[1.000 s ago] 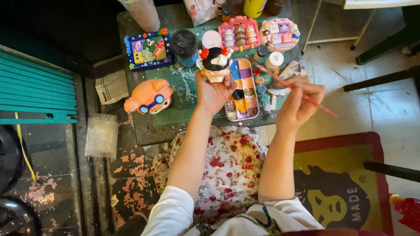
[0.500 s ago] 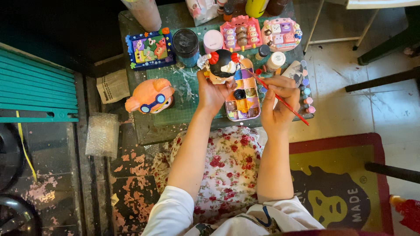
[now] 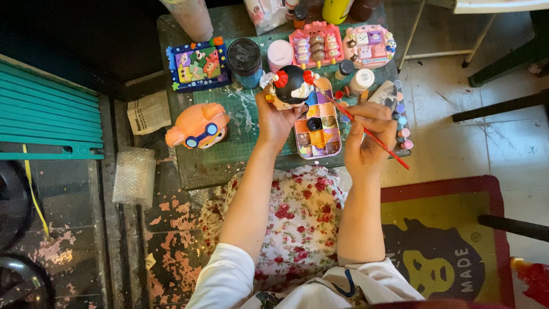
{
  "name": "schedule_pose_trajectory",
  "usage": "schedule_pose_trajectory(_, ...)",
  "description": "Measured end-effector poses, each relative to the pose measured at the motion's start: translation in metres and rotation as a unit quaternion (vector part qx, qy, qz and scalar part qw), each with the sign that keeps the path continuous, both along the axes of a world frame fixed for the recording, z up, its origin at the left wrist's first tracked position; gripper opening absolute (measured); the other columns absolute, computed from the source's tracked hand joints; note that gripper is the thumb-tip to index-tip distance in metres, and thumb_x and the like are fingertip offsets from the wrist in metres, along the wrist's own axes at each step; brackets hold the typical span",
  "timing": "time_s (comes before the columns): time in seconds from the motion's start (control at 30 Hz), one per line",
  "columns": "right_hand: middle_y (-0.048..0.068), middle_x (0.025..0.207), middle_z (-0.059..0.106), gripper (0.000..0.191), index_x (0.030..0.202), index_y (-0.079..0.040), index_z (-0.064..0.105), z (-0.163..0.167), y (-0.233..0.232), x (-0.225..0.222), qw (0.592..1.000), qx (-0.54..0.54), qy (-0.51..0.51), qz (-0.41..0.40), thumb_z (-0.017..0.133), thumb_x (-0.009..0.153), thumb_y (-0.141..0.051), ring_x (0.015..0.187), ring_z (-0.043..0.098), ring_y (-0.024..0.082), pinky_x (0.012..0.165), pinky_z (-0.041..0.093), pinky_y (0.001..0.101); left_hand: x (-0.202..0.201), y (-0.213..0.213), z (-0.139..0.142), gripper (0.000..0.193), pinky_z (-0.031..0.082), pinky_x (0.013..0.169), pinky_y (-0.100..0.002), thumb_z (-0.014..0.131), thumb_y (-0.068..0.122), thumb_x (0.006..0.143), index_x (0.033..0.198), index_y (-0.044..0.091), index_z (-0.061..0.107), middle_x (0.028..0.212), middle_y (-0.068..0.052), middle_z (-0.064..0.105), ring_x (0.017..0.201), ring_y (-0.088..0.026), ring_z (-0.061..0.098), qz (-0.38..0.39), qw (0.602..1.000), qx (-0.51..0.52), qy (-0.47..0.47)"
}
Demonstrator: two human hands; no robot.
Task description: The person holds a plaster figurine in one hand and paints its surface with a paintbrush, dipping the brush into a paint palette between strokes and rotating the figurine to reach different sides. The person continues painting details on the figurine's head and body throughout the clip.
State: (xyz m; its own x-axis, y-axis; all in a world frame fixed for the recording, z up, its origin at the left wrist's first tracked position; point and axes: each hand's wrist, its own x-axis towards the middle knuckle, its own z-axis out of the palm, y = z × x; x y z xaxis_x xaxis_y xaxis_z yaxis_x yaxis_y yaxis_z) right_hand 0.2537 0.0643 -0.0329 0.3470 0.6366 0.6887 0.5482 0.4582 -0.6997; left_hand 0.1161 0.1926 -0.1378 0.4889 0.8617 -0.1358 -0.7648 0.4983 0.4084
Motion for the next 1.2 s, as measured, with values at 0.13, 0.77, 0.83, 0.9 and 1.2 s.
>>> schedule_pose_trajectory(0.13, 0.017, 0.113, 0.069, 0.017, 0.108, -0.005, 0.042, 0.000, 0.000, -0.001, 1.000, -0.010, -0.024, -0.007, 0.056, 0.108, 0.003, 0.109, 0.064, 0.029, 0.096, 0.052, 0.0388, 0.000, 0.000, -0.001, 0.049, 0.054, 0.084, -0.042, 0.037, 0.050, 0.104, 0.116, 0.007, 0.057, 0.104, -0.010, 0.065, 0.083, -0.021, 0.061, 0.002, 1.000, -0.014, 0.013)
schedule_pose_trajectory(0.77, 0.016, 0.113, 0.069, 0.015, 0.108, -0.005, 0.043, 0.005, -0.004, 0.003, 0.999, 0.012, -0.029, -0.018, 0.058, 0.108, -0.004, 0.109, 0.062, 0.029, 0.098, 0.050, 0.0397, -0.001, 0.001, 0.009, 0.050, 0.052, 0.084, -0.040, 0.038, 0.048, 0.105, 0.116, 0.004, 0.058, 0.102, -0.009, 0.064, 0.081, -0.020, 0.057, -0.006, 0.999, 0.032, 0.021)
schedule_pose_trajectory(0.83, 0.016, 0.114, 0.069, 0.015, 0.108, -0.004, 0.043, 0.005, -0.006, 0.004, 1.000, 0.010, -0.024, -0.012, 0.058, 0.108, -0.004, 0.110, 0.062, 0.029, 0.098, 0.051, 0.0394, -0.002, 0.000, 0.009, 0.050, 0.052, 0.084, -0.041, 0.037, 0.048, 0.105, 0.116, 0.004, 0.058, 0.102, -0.009, 0.064, 0.081, -0.020, 0.057, -0.003, 0.999, 0.027, 0.030)
schedule_pose_trajectory(0.9, 0.017, 0.114, 0.069, 0.014, 0.108, -0.004, 0.044, 0.004, -0.006, 0.004, 1.000, -0.006, -0.028, 0.002, 0.058, 0.110, -0.003, 0.110, 0.062, 0.029, 0.096, 0.052, 0.0388, -0.002, -0.001, 0.010, 0.050, 0.053, 0.085, -0.041, 0.037, 0.048, 0.105, 0.117, 0.004, 0.058, 0.101, -0.010, 0.064, 0.080, -0.021, 0.056, -0.004, 0.999, 0.032, 0.029)
schedule_pose_trajectory(1.2, 0.015, 0.115, 0.071, 0.017, 0.110, -0.007, 0.043, -0.005, -0.008, 0.002, 1.000, 0.010, -0.015, -0.023, 0.060, 0.112, -0.007, 0.106, 0.063, 0.026, 0.099, 0.052, 0.0385, -0.004, -0.002, 0.014, 0.061, 0.045, 0.071, -0.037, 0.033, 0.057, 0.101, 0.118, 0.004, 0.057, 0.093, -0.007, 0.058, 0.081, -0.020, 0.052, -0.084, 0.994, 0.044, -0.052)
